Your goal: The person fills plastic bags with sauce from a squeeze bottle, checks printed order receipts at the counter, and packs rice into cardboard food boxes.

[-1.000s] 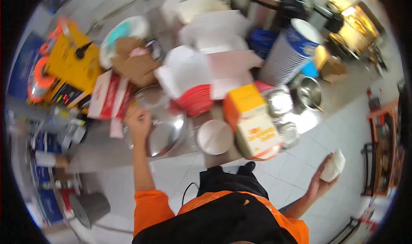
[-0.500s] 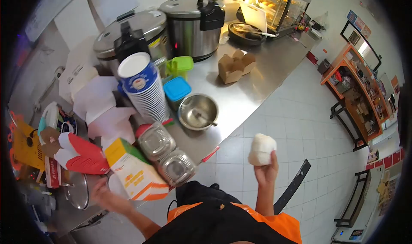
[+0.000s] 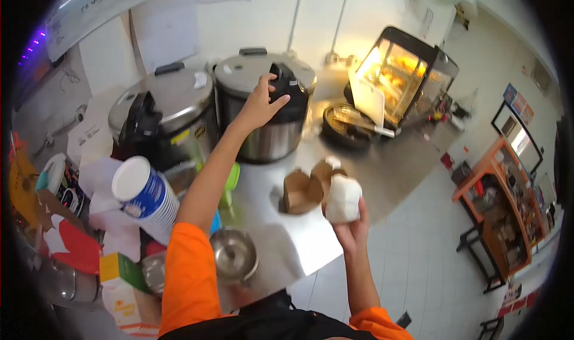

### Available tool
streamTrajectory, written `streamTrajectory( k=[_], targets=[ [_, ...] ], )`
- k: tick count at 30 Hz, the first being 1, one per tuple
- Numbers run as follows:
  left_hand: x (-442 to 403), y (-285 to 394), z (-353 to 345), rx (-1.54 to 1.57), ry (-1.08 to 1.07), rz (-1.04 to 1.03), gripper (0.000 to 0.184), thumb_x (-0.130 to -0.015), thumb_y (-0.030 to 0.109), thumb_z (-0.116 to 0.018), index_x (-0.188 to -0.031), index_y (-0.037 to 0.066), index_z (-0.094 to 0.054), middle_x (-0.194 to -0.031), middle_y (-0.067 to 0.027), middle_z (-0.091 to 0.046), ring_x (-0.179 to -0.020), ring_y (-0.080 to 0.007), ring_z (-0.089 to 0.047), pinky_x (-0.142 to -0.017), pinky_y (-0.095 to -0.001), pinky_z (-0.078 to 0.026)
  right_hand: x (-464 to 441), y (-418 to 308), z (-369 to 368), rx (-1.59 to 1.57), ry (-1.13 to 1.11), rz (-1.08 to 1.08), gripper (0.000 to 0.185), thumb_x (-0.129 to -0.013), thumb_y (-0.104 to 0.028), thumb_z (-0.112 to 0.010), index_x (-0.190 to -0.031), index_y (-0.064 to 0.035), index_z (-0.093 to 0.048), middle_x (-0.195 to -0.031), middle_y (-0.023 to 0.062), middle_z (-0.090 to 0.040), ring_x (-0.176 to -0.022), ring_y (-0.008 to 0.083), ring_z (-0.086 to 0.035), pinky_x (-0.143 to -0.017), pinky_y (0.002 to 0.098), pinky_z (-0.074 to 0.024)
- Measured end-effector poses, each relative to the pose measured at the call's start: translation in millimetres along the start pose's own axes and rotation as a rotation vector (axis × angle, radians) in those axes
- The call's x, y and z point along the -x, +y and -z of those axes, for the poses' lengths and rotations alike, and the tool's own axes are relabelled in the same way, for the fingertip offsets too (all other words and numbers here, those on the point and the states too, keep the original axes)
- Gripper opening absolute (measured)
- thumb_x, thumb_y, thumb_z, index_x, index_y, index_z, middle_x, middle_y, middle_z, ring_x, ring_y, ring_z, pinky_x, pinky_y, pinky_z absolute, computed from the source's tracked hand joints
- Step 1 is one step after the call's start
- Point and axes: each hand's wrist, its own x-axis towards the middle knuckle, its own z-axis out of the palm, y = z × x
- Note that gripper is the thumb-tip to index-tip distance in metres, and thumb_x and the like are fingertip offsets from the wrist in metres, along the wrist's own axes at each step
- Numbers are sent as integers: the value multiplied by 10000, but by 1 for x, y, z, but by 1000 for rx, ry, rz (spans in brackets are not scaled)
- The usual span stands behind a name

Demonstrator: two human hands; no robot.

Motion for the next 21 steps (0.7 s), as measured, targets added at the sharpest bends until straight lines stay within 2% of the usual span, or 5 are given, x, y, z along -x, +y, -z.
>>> streamTrajectory(
  k=[3, 10, 15, 19, 21],
  targets=[
    [-96, -81, -50, -89, 233, -119, 560, -725, 273, -641, -1153, 41, -364, -1071, -211, -465, -896, -267, -531, -743, -336, -440, -32, -39, 27, 93, 69, -131, 526, -810, -288, -527, -1244, -67, -330, -1252, 130, -386, -1142, 293, -379, -949, 475, -302],
    [-140, -71, -58, 616, -93, 414, 266, -623, -98, -629, -679, 89, -448, -828, -98, -623, -779, -170, -577, -738, -260, -443, -105, -106, 81, 112, 162, -203, 518, -809, -363, -529, -1216, -77, -383, -1213, 129, -433, -1090, 282, -439, -904, 462, -370],
    [-178, -38, -37, 633, 51, 312, 312, -581, -65, -685, -823, 20, -507, -781, -108, -594, -682, -175, -580, -641, -266, -469, -216, -131, 60, 379, 138, -182, 462, -837, -311, -508, -1187, -34, -388, -1170, 119, -465, -1068, 256, -461, -901, 422, -389],
    [-250, 3, 0, 435, 7, 388, 617, -612, 13, -706, -1138, 11, -383, -839, -90, -604, -739, -178, -594, -622, -311, -499, -331, -116, -1, 699, -188, -108, 370, -839, -205, -508, -1125, 13, -423, -1037, 102, -529, -954, 178, -523, -832, 328, -420],
    [-277, 19, 9, 428, -3, 512, 612, -615, 28, -705, -1139, -11, -391, -865, -96, -598, -729, -186, -601, -633, -294, -503, -395, -94, -26, 1098, -321, -1, 492, -770, -256, -612, -1119, 33, -421, -995, 128, -529, -861, 167, -539, -736, 280, -443]
  ],
)
